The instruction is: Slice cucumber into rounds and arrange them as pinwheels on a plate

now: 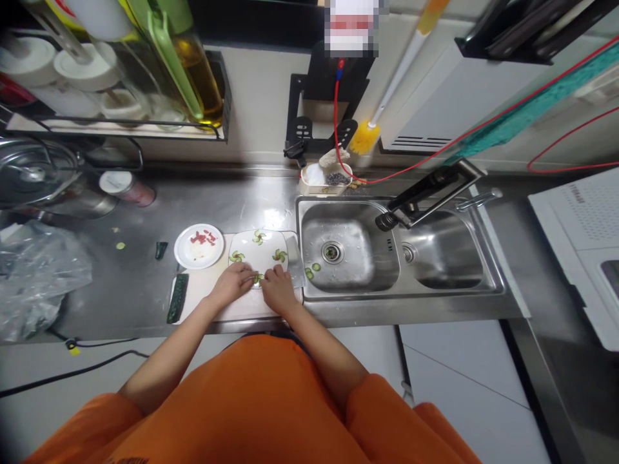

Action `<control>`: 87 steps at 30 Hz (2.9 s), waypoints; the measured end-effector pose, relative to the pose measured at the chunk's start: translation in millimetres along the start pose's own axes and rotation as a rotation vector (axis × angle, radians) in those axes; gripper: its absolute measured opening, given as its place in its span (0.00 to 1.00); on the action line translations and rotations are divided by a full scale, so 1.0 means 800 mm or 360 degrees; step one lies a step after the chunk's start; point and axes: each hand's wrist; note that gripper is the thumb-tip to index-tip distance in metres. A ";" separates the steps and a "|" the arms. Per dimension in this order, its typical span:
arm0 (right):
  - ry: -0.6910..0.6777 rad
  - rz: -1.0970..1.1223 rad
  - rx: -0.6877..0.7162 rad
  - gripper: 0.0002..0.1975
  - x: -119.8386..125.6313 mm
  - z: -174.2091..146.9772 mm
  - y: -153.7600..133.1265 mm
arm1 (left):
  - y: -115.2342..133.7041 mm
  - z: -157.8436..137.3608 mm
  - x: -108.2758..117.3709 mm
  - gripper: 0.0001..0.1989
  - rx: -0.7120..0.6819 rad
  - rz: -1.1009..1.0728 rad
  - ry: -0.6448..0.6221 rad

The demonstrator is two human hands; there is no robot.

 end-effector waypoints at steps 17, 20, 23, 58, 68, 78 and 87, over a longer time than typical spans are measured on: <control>0.0144 0.0191 -0.0240 0.12 0.010 0.001 0.013 | -0.002 -0.006 -0.002 0.11 0.0058 -0.0063 0.0123; 0.0202 0.0196 -0.0485 0.13 0.016 0.002 0.028 | -0.005 -0.008 -0.001 0.11 0.0078 -0.0100 0.0206; 0.0196 0.0178 -0.0568 0.12 0.017 0.003 0.035 | -0.006 -0.011 0.000 0.10 0.0097 -0.0124 0.0276; 0.0131 0.0279 -0.0162 0.12 0.000 0.025 0.004 | 0.003 -0.012 -0.014 0.05 0.0114 -0.0230 0.0328; 0.0107 0.0314 -0.0210 0.11 -0.004 0.024 0.006 | 0.001 -0.010 -0.016 0.06 0.0099 -0.0174 0.0257; 0.0087 0.0305 -0.0209 0.11 -0.001 0.022 0.008 | 0.003 -0.010 -0.012 0.05 0.0089 -0.0179 0.0247; 0.0092 0.0318 -0.0205 0.11 0.001 0.023 0.008 | 0.003 -0.009 -0.012 0.04 0.0109 -0.0213 0.0296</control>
Point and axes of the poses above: each hand's wrist, its own z-axis towards the middle knuckle, its own x-axis out of the back of the hand, y = z × x, and after that the axes turned 5 degrees about z, right-handed
